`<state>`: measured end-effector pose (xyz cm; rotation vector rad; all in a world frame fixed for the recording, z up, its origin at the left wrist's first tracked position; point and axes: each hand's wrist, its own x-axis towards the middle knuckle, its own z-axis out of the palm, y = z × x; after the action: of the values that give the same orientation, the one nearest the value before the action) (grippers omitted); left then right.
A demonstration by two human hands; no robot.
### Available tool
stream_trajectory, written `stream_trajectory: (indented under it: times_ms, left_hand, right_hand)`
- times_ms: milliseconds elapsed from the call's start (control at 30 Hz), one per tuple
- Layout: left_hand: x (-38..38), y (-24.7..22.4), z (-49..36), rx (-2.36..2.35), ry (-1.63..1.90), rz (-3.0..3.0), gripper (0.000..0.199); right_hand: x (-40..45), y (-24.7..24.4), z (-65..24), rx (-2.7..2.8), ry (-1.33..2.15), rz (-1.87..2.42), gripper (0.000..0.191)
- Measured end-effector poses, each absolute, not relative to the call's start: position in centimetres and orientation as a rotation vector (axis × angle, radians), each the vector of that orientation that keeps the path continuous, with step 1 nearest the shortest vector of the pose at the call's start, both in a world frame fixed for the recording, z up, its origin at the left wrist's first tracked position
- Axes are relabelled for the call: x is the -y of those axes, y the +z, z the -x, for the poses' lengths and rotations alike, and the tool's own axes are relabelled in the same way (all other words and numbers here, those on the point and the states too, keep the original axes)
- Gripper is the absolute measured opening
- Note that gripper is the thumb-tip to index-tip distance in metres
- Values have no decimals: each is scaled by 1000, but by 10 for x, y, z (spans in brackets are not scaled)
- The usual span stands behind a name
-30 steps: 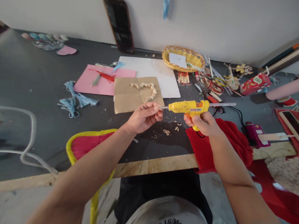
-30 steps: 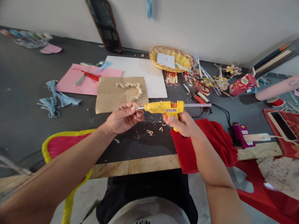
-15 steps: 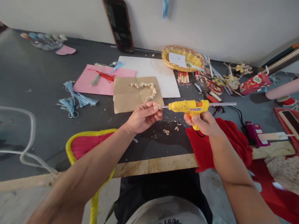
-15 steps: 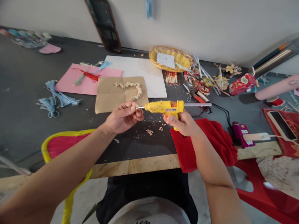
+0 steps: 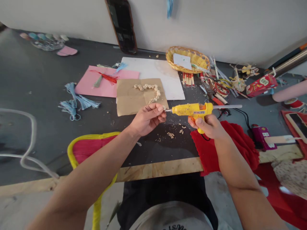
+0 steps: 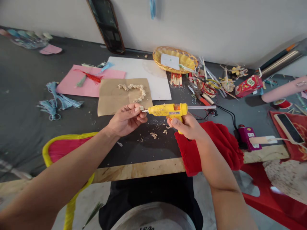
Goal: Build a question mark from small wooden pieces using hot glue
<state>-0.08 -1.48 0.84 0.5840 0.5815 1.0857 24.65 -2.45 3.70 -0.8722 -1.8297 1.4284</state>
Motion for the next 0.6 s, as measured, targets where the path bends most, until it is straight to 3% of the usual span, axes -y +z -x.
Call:
stream_trajectory:
  times_ms: [267, 433, 600]
  left_hand:
    - [12, 6, 2, -593, 1141, -556, 17]
    - [11, 7, 1, -569, 1133, -551, 17]
    - [12, 7, 1, -559, 1119, -558, 19]
  right_hand:
    - [14, 30, -245, 1461, 1491, 963, 33]
    - [-10, 18, -237, 1123, 1451, 1251, 43]
    - [-52, 21, -219, 1078, 1620, 1289, 44]
